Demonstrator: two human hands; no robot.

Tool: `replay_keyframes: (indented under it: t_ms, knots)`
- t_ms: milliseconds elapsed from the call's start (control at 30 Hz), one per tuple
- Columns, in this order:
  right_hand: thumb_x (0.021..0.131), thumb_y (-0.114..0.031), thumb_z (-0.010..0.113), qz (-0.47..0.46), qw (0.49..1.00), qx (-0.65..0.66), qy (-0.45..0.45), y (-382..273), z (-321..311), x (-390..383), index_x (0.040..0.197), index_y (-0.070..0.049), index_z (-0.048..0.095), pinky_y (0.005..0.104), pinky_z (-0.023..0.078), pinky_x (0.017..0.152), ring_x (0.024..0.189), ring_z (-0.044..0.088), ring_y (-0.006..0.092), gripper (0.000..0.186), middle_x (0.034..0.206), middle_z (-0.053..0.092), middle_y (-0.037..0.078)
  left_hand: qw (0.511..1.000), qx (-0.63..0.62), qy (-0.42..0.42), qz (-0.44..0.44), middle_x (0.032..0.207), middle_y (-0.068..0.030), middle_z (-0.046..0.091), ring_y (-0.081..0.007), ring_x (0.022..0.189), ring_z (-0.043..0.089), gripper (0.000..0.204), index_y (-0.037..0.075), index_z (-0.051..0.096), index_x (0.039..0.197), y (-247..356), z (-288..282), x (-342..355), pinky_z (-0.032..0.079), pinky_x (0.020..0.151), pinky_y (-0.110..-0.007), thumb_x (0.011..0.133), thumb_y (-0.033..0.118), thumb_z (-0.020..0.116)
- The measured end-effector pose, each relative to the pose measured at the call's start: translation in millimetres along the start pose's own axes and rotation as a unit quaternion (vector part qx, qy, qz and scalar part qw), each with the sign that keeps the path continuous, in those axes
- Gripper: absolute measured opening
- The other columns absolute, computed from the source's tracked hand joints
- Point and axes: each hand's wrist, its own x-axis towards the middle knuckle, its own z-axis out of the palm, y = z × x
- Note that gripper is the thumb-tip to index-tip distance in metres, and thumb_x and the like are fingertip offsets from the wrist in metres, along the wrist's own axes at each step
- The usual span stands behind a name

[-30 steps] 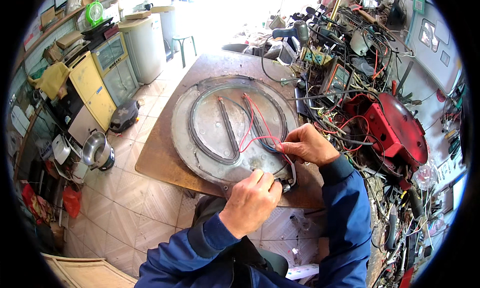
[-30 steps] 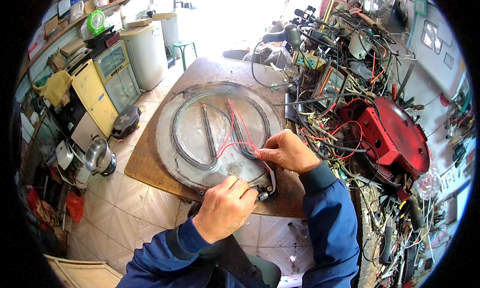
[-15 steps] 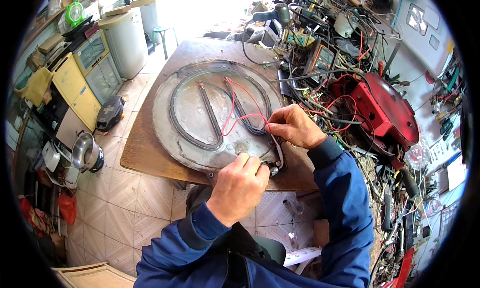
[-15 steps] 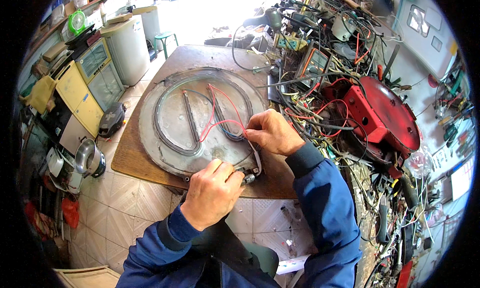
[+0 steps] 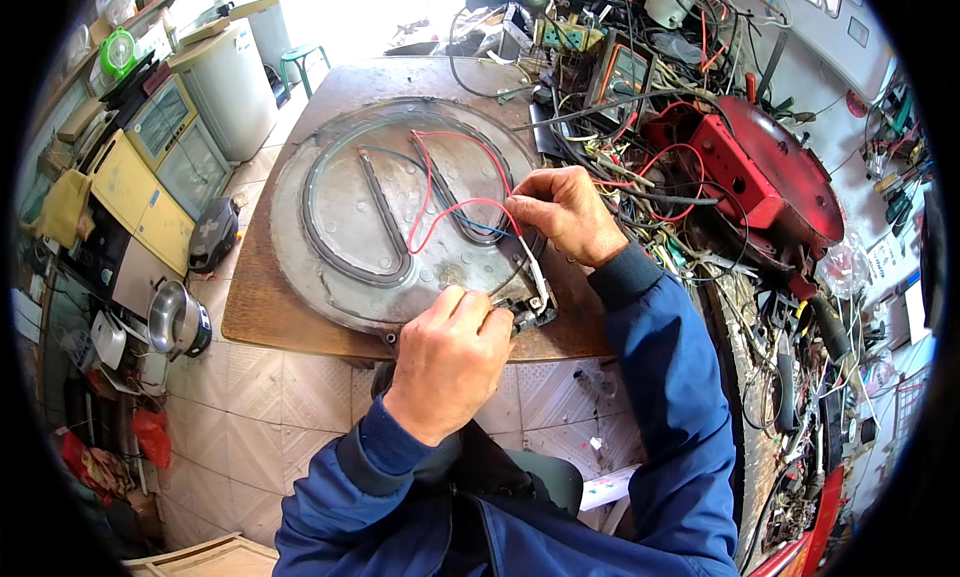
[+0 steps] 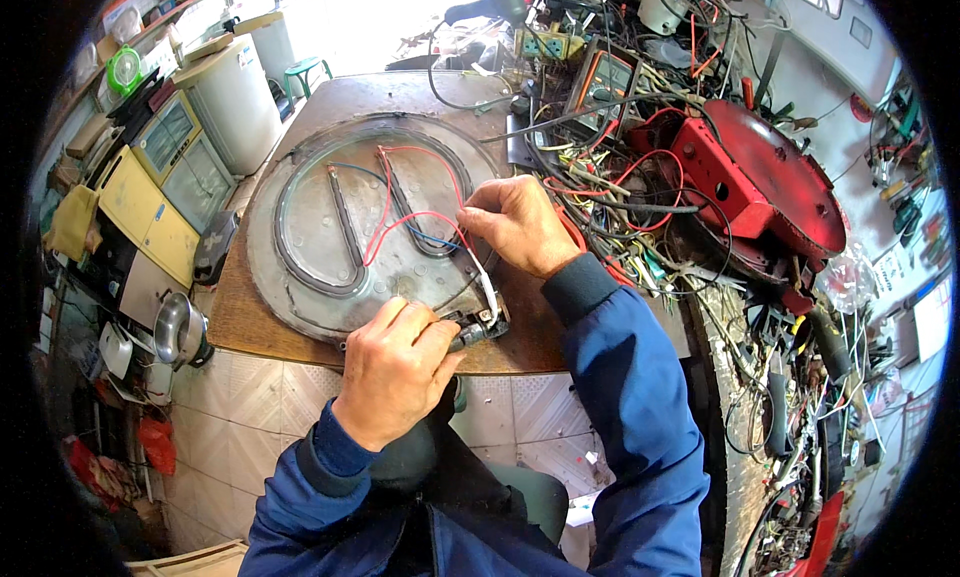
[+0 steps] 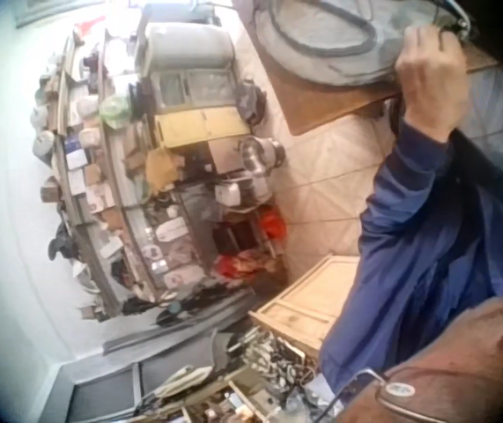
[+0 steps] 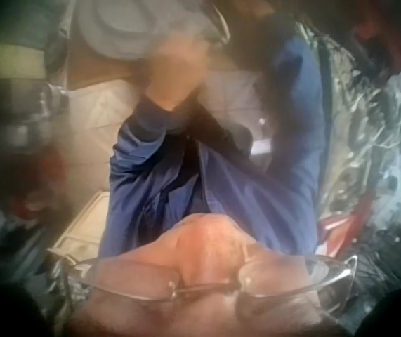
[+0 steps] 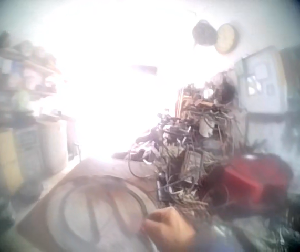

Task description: The person works on a circular metal heating element, using a multimeter to test the electrical continuity of the heating coils. They then use a screwdriver to open a small black plastic component and manipulate the internal wires.

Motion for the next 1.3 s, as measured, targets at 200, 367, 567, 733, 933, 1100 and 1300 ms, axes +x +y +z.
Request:
replay_keyframes:
  t_ms: [200, 367, 567, 733, 933, 1100, 1300]
  knots:
    - [0.092, -0.017, 0.074, 0.007, 0.998, 0.05, 0.047, 7.2, 3.3, -2.0, 0.09, 0.006, 0.077, 0.0319, 0.052, 0.064, 0.069, 0.064, 0.011, 0.024, 0.075, 0.074, 0.007, 1.0, -0.013, 0.007, 0.004, 0.091, -0.0078, 0.066, -0.0297, 0.089, 0.064, 0.03, 0.006, 0.074, 0.097, 3.9, -3.3, 3.8, 0.055, 0.073, -0.042, 0.07, 0.011, 0.087]
    - [0.099, -0.02, 0.07, 0.036, 0.994, 0.101, 0.036, -14.0, -8.7, -16.9, 0.092, 0.006, 0.076, 0.029, 0.05, 0.059, 0.065, 0.061, 0.009, 0.027, 0.075, 0.071, 0.005, 1.0, -0.009, 0.014, -0.002, 0.089, -0.0076, 0.066, -0.03, 0.088, 0.064, 0.032, 0.006, 0.075, 0.096, 5.4, -4.6, 3.6, 0.054, 0.073, -0.042, 0.068, 0.011, 0.089]
    - [0.104, -0.013, 0.065, 0.064, 0.972, 0.125, 0.187, -19.3, -46.6, -83.6, 0.103, 0.005, 0.073, 0.0233, 0.048, 0.055, 0.062, 0.058, 0.0064, 0.02, 0.08, 0.069, 0.003, 1.0, 0.012, -0.009, -0.004, 0.09, -0.0069, 0.069, -0.0295, 0.088, 0.065, 0.031, 0.007, 0.075, 0.095, 1.4, -20.9, -0.3, 0.054, 0.073, -0.041, 0.067, 0.011, 0.089]
    - [0.103, -0.005, 0.064, 0.073, 0.95, 0.109, 0.284, 8.5, -66.2, -137.5, 0.113, 0.006, 0.07, 0.022, 0.046, 0.056, 0.063, 0.056, 0.0056, 0.016, 0.083, 0.069, 0.003, 1.0, 0.026, -0.007, 0.001, 0.089, -0.0067, 0.07, -0.0286, 0.085, 0.065, 0.031, 0.007, 0.076, 0.092, -16.0, -40.3, -11.6, 0.053, 0.072, -0.04, 0.065, 0.01, 0.089]
    - [0.093, -0.008, 0.074, 0.075, 0.96, -0.098, 0.252, 23.4, -53.4, -148.6, 0.101, 0.003, 0.076, 0.031, 0.056, 0.071, 0.076, 0.071, 0.0155, 0.013, 0.084, 0.076, 0.012, 1.0, -0.005, -0.005, 0.011, 0.089, -0.0076, 0.07, -0.0293, 0.085, 0.064, 0.031, 0.006, 0.075, 0.092, -27.4, -42.0, -16.6, 0.053, 0.072, -0.041, 0.065, 0.01, 0.09]
    - [0.09, -0.018, 0.076, 0.016, 0.931, -0.298, 0.209, 15.1, -30.7, -119.1, 0.095, -0.001, 0.073, 0.0473, 0.056, 0.075, 0.083, 0.07, 0.0401, 0.018, 0.09, 0.071, 0.02, 1.0, -0.022, -0.004, -0.001, 0.089, -0.0081, 0.07, -0.0298, 0.084, 0.064, 0.032, 0.006, 0.075, 0.092, -29.6, -40.9, -17.3, 0.052, 0.072, -0.041, 0.064, 0.01, 0.09]
    - [0.093, -0.019, 0.072, -0.024, 0.913, -0.361, 0.19, 14.6, -0.8, -116.8, 0.092, -0.005, 0.068, 0.0487, 0.056, 0.068, 0.078, 0.069, 0.0405, 0.015, 0.089, 0.066, 0.018, 0.999, -0.034, -0.004, -0.008, 0.088, -0.0084, 0.07, -0.0301, 0.084, 0.064, 0.032, 0.006, 0.076, 0.091, -31.3, -39.5, -16.4, 0.052, 0.072, -0.041, 0.063, 0.01, 0.09]
